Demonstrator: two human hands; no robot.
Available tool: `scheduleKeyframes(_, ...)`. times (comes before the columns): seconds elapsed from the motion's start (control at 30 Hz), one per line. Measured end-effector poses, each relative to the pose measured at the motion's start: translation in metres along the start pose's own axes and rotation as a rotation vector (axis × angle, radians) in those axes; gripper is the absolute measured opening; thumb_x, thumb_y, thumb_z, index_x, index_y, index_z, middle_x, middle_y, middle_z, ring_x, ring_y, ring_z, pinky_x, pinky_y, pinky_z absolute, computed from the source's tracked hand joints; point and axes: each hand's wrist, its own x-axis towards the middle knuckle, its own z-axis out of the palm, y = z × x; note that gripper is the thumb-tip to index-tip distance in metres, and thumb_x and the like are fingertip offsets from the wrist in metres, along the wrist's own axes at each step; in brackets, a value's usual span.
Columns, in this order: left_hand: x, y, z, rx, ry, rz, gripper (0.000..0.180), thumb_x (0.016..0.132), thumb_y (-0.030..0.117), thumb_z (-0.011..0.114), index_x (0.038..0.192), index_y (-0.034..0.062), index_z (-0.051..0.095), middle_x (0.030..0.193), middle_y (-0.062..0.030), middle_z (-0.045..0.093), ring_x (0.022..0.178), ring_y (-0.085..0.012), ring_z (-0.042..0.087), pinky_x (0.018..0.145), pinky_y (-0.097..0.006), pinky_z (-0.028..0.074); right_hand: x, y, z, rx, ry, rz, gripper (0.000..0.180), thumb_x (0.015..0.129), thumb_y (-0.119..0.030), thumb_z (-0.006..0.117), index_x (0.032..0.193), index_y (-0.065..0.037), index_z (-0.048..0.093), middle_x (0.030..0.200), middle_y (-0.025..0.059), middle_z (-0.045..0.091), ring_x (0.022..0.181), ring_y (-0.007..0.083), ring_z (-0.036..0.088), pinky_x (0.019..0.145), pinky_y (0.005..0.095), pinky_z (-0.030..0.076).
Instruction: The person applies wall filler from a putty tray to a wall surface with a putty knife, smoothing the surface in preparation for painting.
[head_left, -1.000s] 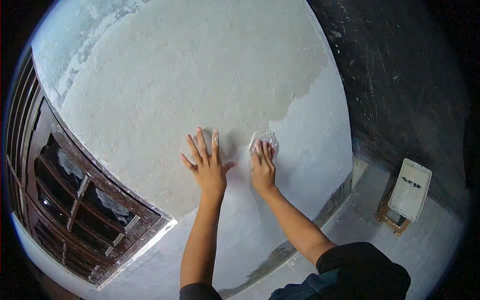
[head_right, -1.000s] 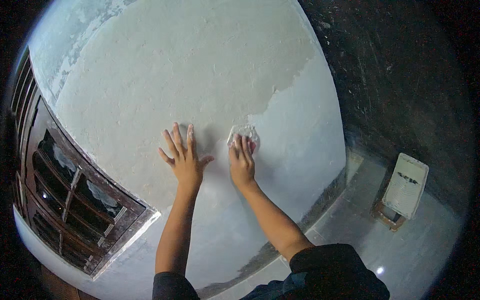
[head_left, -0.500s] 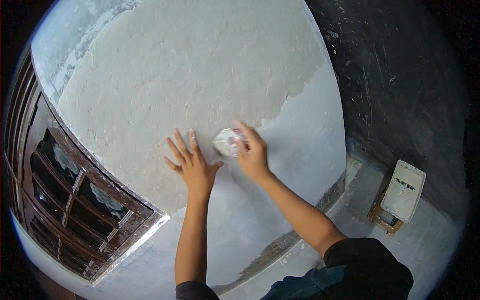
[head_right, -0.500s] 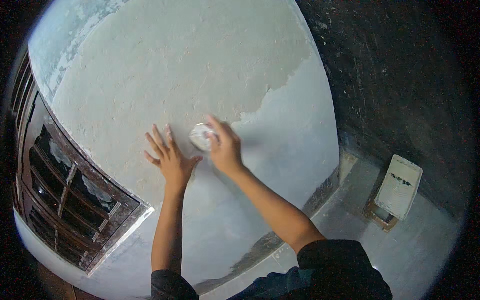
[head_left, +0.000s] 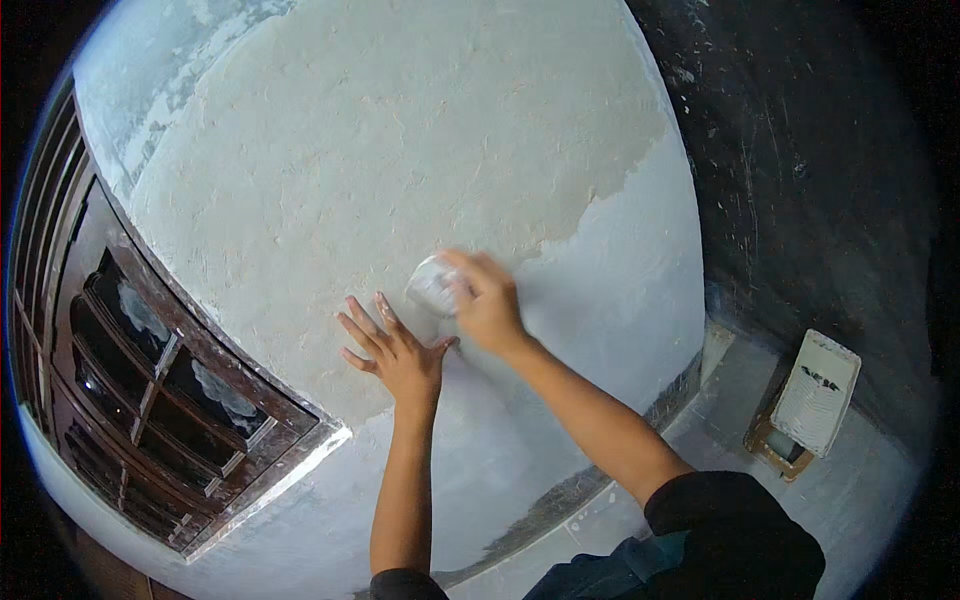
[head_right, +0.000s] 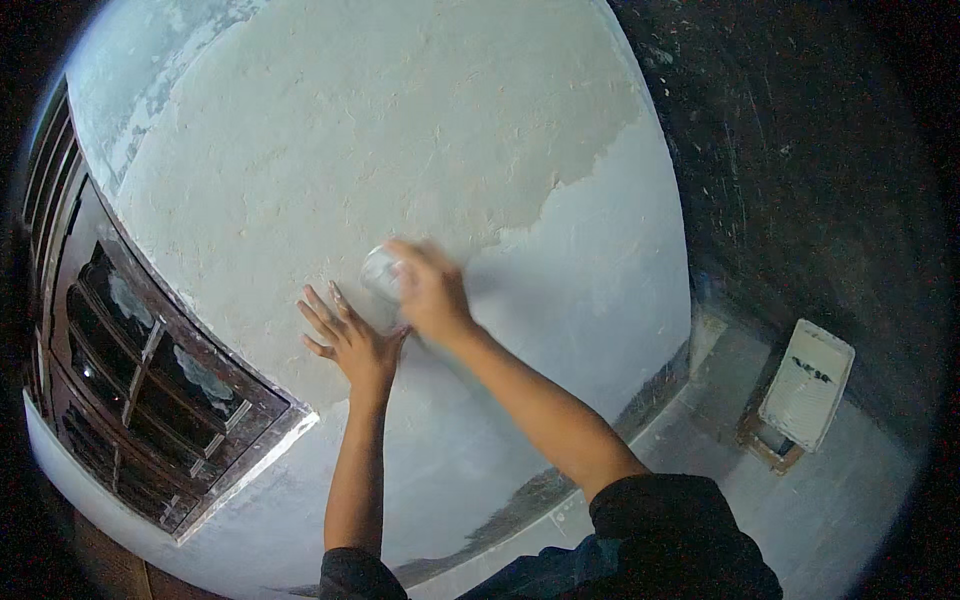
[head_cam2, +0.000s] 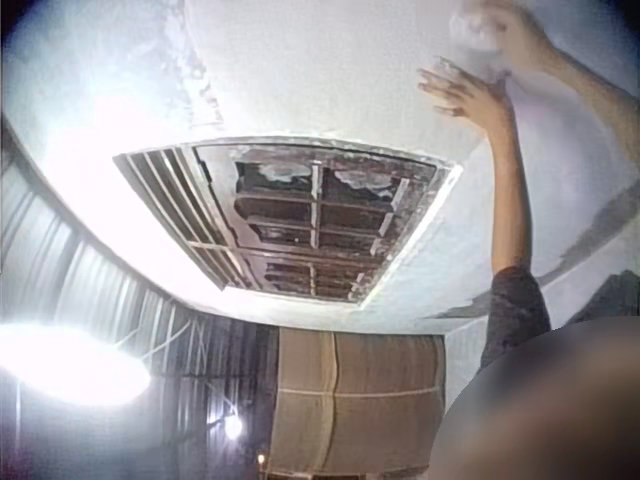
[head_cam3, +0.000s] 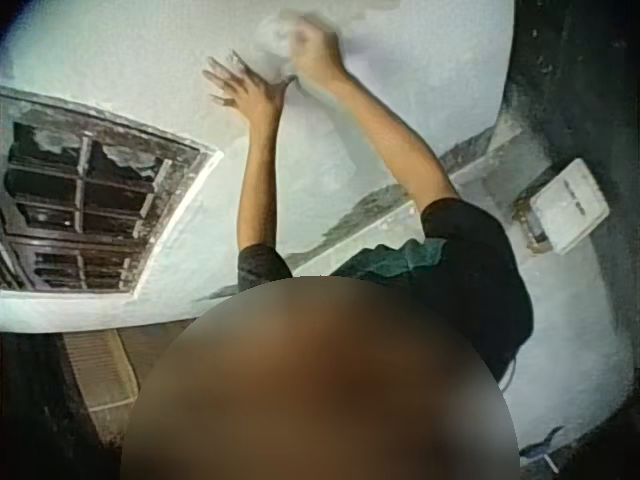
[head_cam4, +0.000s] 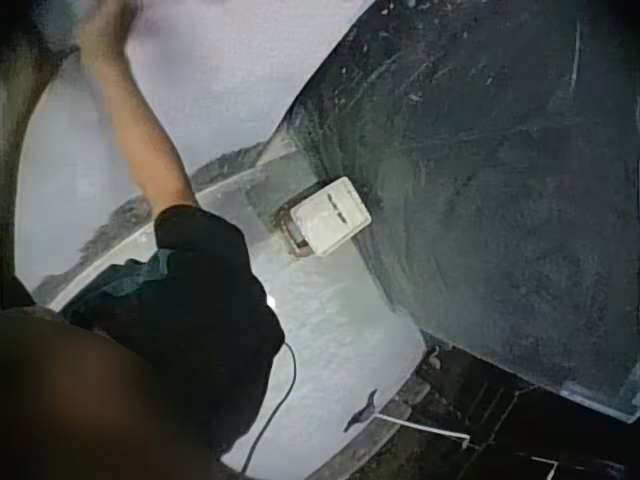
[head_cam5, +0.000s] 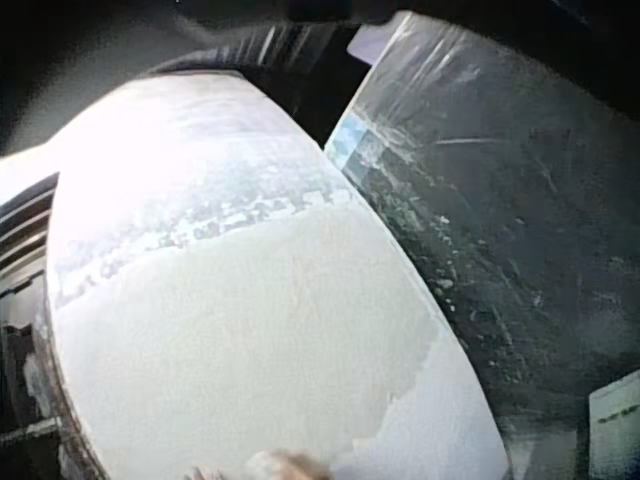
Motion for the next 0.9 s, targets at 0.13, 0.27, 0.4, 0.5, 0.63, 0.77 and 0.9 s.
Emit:
scheduleKeyframes(0.13,-0.004,-0.008,0.0,0.004,0.049,-0.001,0.129,0.047,0.048,0.085,0.147,0.0084,0.013,0.153,-0.0242,0.004,0.142,-0.0427,-0.001,0.105,-0.064,-0.003,0.014,0.012,0.002,-0.099,-0.006,0.125,0.032,0.078,0.007,0.057,0.109,-0.002,0.062,0.098,0.0154,0.065,0.091,0.0236,0.064,0.076,0.0331,0.051)
scheduleKeyframes(0.27,-0.008,-0.005,0.003,0.022,-0.002,-0.064,0.126,0.051,0.051,0.083,0.147,0.0086,0.014,0.153,-0.0241,0.008,0.142,-0.0432,0.003,0.106,-0.061,-0.004,0.021,-0.001,-0.006,-0.059,0.051,0.022,0.032,0.076,0.007,0.058,0.107,-0.001,0.063,0.098,0.0161,0.065,0.088,0.0259,0.065,0.074,0.033,0.051)
scheduleKeyframes(0.4,-0.012,-0.008,0.01,0.014,0.125,-0.01,0.122,0.053,0.05,0.082,0.147,0.0096,0.015,0.153,-0.0233,0.007,0.142,-0.0426,0.005,0.106,-0.061,-0.003,0.017,-0.003,0.008,-0.068,-0.101,-0.013,0.031,0.078,0.008,0.055,0.107,0.0,0.062,0.102,0.0166,0.064,0.089,0.0262,0.065,0.076,0.0334,0.052)
scheduleKeyframes(0.5,-0.01,0.001,-0.001,-0.015,0.02,-0.021,0.116,0.055,0.044,0.084,0.146,0.0106,0.02,0.154,-0.0224,0.006,0.142,-0.0415,0.005,0.106,-0.062,-0.002,0.042,0.009,-0.021,-0.277,0.126,0.046,0.034,0.08,0.011,0.052,0.111,0.001,0.061,0.105,0.0163,0.063,0.088,0.023,0.066,0.073,0.0316,0.052)
scheduleKeyframes(0.63,-0.007,0.005,-0.003,-0.019,-0.007,0.039,0.111,0.055,0.036,0.086,0.145,0.0128,0.024,0.154,-0.0216,0.008,0.142,-0.0414,0.006,0.106,-0.062,-0.001,0.008,-0.007,-0.014,-0.059,-0.064,0.108,0.033,0.08,0.009,0.053,0.111,0.001,0.06,0.106,0.0144,0.064,0.084,0.0213,0.065,0.073,0.0312,0.052)
scheduleKeyframes(0.77,-0.001,0.009,-0.006,0.068,-0.009,0.116,0.118,0.051,0.034,0.088,0.146,0.0146,0.02,0.155,-0.0181,0.006,0.143,-0.0389,0.003,0.106,-0.063,0.004,0.003,0.036,-0.034,0.032,0.126,0.282,0.03,0.082,0.007,0.053,0.111,0.001,0.06,0.106,0.0132,0.064,0.083,0.0209,0.064,0.074,0.0313,0.051)
scheduleKeyframes(0.9,0.004,0.013,-0.005,0.107,-0.007,0.179,0.118,0.05,0.033,0.088,0.146,0.0154,0.022,0.154,-0.0182,0.007,0.143,-0.0389,0.004,0.106,-0.062,0.005,0.008,0.06,-0.065,-0.258,0.296,0.125,0.03,0.083,0.004,0.055,0.111,-0.001,0.06,0.103,0.0133,0.065,0.087,0.021,0.064,0.078,0.0305,0.05)
